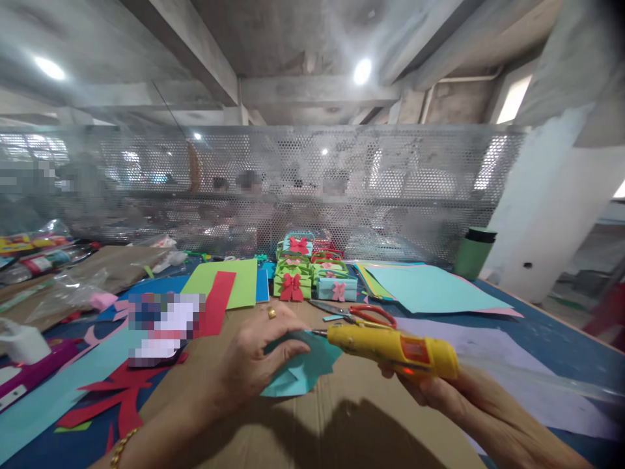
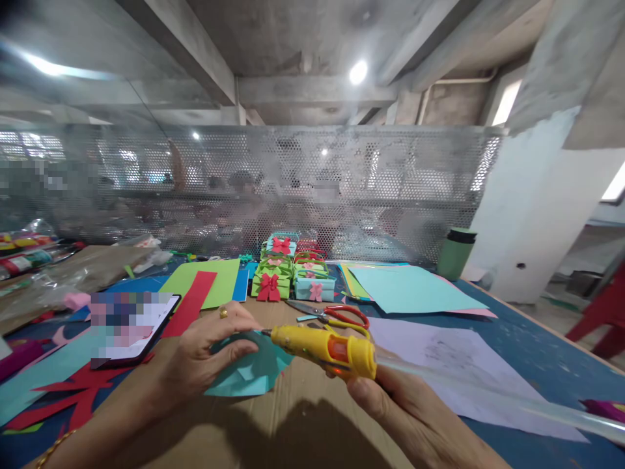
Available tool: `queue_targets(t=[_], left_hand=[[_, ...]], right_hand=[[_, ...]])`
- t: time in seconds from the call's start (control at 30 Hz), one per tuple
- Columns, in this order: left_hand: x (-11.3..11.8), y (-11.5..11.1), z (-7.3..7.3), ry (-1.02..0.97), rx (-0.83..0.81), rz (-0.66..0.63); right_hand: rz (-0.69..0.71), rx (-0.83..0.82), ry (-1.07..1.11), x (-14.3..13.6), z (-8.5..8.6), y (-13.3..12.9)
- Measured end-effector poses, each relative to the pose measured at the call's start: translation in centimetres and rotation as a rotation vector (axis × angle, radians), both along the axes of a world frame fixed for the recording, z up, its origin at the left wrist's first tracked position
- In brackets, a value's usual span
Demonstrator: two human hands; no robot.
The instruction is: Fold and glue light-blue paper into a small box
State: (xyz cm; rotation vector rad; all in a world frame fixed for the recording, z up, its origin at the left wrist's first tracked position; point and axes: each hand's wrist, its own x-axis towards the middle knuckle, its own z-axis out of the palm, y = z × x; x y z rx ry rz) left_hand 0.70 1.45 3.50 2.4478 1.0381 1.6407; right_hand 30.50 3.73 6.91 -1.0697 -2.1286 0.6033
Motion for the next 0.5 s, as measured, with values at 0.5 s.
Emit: queue_targets(t=[0.5], left_hand=[[-0.1,0.0,-0.1,-0.05,-0.117,-0.015]], right_hand=[[-0.008,-0.078,-0.083,0.5,-0.6,0.3]])
